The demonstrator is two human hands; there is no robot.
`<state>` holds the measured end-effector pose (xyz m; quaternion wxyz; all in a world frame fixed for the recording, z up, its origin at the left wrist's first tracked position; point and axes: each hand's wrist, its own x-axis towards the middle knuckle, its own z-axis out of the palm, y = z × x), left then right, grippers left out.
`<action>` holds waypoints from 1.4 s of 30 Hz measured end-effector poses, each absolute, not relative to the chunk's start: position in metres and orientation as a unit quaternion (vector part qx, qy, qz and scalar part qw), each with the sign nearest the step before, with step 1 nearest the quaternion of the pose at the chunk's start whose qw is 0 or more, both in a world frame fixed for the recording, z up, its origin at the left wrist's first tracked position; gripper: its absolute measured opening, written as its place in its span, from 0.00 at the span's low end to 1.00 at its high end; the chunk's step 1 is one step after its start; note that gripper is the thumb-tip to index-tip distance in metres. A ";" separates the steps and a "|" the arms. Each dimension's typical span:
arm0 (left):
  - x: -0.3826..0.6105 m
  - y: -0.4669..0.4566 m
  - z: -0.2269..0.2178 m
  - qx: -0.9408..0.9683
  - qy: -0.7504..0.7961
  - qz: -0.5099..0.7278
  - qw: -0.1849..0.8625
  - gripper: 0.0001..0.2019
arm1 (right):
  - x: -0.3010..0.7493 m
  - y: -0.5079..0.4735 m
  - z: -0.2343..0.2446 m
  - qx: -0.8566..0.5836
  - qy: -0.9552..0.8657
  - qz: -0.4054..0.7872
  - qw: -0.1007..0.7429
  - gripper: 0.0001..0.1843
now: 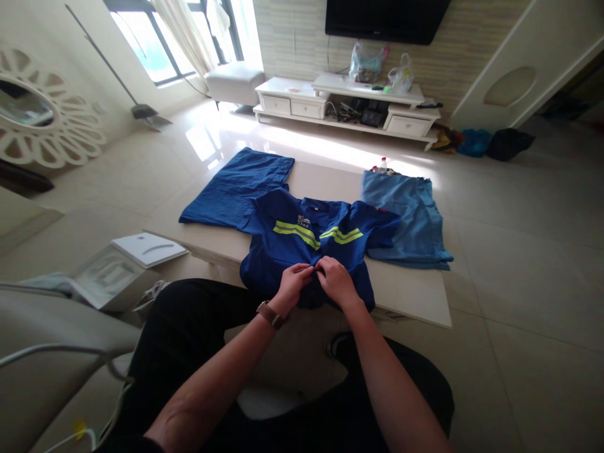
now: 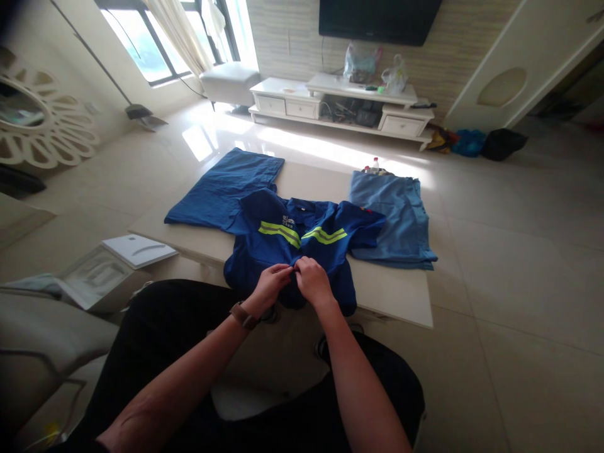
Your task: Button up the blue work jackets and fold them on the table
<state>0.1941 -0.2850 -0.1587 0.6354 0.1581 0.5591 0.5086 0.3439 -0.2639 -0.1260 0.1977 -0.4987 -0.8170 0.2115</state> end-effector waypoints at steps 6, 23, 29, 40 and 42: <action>0.196 -0.288 -0.154 0.093 0.536 0.523 0.656 0.13 | 0.342 -0.264 -0.123 -0.502 -0.822 0.198 0.182 0.07; 0.189 -0.291 -0.165 0.311 0.540 0.529 0.576 0.15 | 0.334 -0.269 -0.125 -0.544 -0.786 0.181 0.232 0.08; 0.190 -0.292 -0.161 0.346 0.553 0.525 0.546 0.11 | 0.334 -0.264 -0.120 -0.575 -0.749 0.134 0.300 0.05; 0.195 -0.314 -0.178 0.362 0.573 0.480 0.557 0.11 | 0.348 -0.258 -0.129 -0.622 -0.735 0.170 0.210 0.26; 0.195 -0.317 -0.179 0.365 0.570 0.474 0.563 0.11 | 0.346 -0.259 -0.126 -0.609 -0.752 0.157 0.198 0.31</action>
